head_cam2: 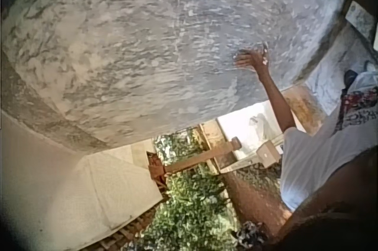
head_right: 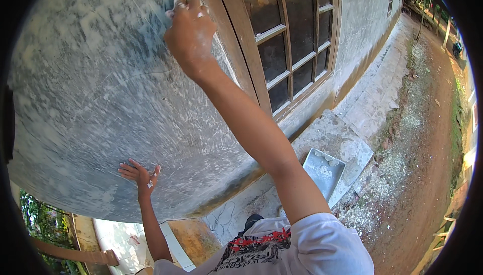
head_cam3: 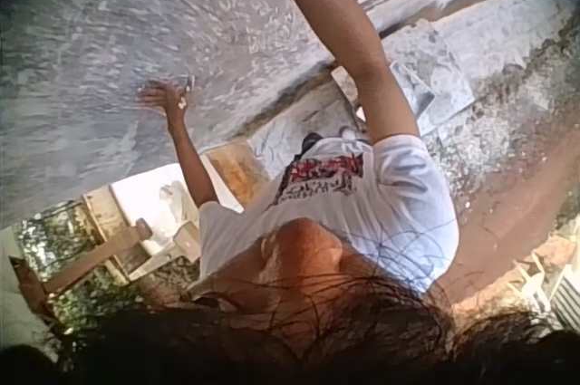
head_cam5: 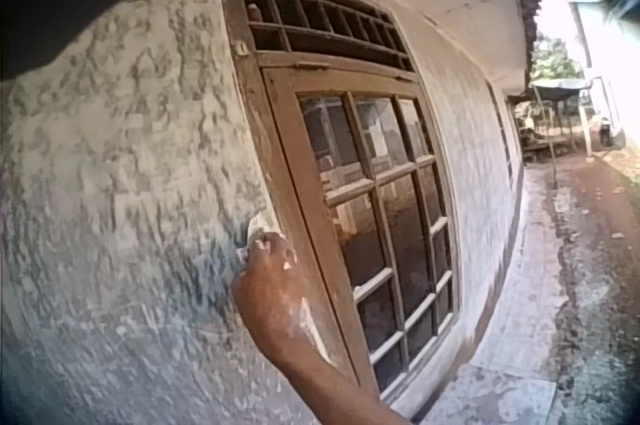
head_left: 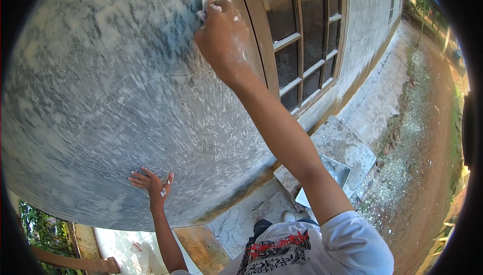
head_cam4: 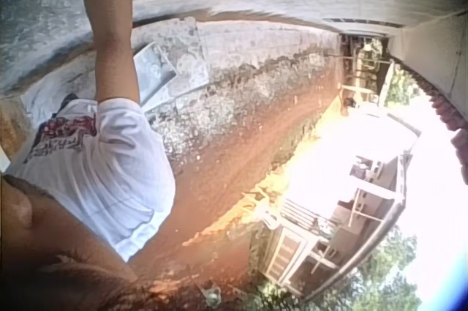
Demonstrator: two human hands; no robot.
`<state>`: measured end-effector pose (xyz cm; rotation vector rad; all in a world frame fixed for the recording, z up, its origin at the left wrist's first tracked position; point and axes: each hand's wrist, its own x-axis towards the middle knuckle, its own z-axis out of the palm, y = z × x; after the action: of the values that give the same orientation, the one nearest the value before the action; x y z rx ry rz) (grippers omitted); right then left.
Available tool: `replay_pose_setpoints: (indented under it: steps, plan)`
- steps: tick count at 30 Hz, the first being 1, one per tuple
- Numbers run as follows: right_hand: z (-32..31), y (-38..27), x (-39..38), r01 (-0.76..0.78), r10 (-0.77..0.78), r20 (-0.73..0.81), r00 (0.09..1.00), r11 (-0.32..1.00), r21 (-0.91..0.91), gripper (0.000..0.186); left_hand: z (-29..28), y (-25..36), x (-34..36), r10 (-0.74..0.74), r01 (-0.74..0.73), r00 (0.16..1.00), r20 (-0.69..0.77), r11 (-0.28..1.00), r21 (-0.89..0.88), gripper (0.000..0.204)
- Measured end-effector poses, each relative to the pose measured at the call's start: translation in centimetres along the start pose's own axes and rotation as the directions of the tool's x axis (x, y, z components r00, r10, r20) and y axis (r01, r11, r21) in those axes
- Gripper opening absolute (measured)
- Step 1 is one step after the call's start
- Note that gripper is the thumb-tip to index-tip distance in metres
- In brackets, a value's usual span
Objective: The person applies wall putty to an exterior wall using a putty knife, smoothing the surface.
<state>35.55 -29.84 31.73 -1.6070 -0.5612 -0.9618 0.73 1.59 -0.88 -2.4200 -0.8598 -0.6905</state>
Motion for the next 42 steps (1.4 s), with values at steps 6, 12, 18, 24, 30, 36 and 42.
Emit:
replay_pose_setpoints:
  steps: [6,12,18,24,30,36,42]
  plan:
    - [-2.1,0.0,-4.3,0.064,-0.107,0.385,0.916,0.990,0.124,0.057,-0.8,-0.9,-0.7,-0.002,0.002,1.000,0.031,1.000,-0.003,0.140]
    - [-3.3,1.7,4.1,0.572,-0.576,0.176,0.798,0.817,0.080,0.052,-1.0,-0.1,-0.3,0.067,-0.067,0.998,-0.021,0.997,-0.043,0.138]
    - [-1.3,7.0,-2.9,0.630,-0.594,0.325,0.736,0.777,-0.008,0.054,-2.1,0.1,0.1,0.078,-0.081,0.995,-0.057,0.995,-0.050,0.136]
    - [-3.5,13.7,-13.1,0.573,-0.488,0.520,0.701,0.819,-0.004,0.054,-1.6,0.4,-0.1,0.069,-0.069,0.998,-0.001,0.993,-0.092,0.135]
    - [-5.2,4.4,1.5,0.637,-0.618,0.259,0.742,0.770,0.013,0.044,-0.8,-0.7,-0.8,0.081,-0.081,0.997,-0.012,0.995,-0.055,0.137]
    - [-3.2,-6.0,14.1,0.543,-0.429,0.414,0.803,0.814,-0.209,0.042,-1.2,-0.1,-0.7,0.034,-0.027,0.998,0.058,0.993,-0.117,0.136]
    - [-0.6,7.3,-2.9,0.640,-0.600,0.276,0.751,0.764,-0.080,0.059,-1.2,-0.1,-0.3,0.093,-0.099,0.993,-0.067,0.991,-0.087,0.134]
